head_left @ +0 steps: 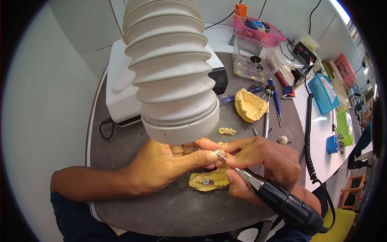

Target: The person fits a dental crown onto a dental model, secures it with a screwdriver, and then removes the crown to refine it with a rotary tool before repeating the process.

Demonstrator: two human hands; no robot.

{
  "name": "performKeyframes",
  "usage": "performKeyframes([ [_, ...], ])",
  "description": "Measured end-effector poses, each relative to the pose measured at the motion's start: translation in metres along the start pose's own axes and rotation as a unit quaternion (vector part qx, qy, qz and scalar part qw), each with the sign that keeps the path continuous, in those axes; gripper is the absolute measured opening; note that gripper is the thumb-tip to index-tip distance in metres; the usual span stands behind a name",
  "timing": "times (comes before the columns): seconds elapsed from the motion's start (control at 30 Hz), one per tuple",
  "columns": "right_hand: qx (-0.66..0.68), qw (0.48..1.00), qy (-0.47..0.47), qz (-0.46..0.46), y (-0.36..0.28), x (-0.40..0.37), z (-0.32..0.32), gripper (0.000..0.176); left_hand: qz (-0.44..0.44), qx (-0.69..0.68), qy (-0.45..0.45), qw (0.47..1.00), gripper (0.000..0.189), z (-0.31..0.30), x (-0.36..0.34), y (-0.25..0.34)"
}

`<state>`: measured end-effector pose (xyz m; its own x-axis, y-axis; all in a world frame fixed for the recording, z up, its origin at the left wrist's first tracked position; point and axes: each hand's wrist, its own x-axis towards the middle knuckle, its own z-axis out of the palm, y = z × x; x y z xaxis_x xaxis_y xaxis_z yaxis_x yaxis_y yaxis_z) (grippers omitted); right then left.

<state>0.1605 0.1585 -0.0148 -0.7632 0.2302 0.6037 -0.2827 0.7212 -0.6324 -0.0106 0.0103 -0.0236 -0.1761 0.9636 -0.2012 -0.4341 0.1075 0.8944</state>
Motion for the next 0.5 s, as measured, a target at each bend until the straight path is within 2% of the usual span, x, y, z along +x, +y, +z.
performKeyframes([
  [0.5,0.009,1.000,-0.015,0.025,-0.0033,0.0002,-0.0053,0.021,-0.004,0.020,-0.014,1.000,0.013,0.0000,0.0010,0.0011],
])
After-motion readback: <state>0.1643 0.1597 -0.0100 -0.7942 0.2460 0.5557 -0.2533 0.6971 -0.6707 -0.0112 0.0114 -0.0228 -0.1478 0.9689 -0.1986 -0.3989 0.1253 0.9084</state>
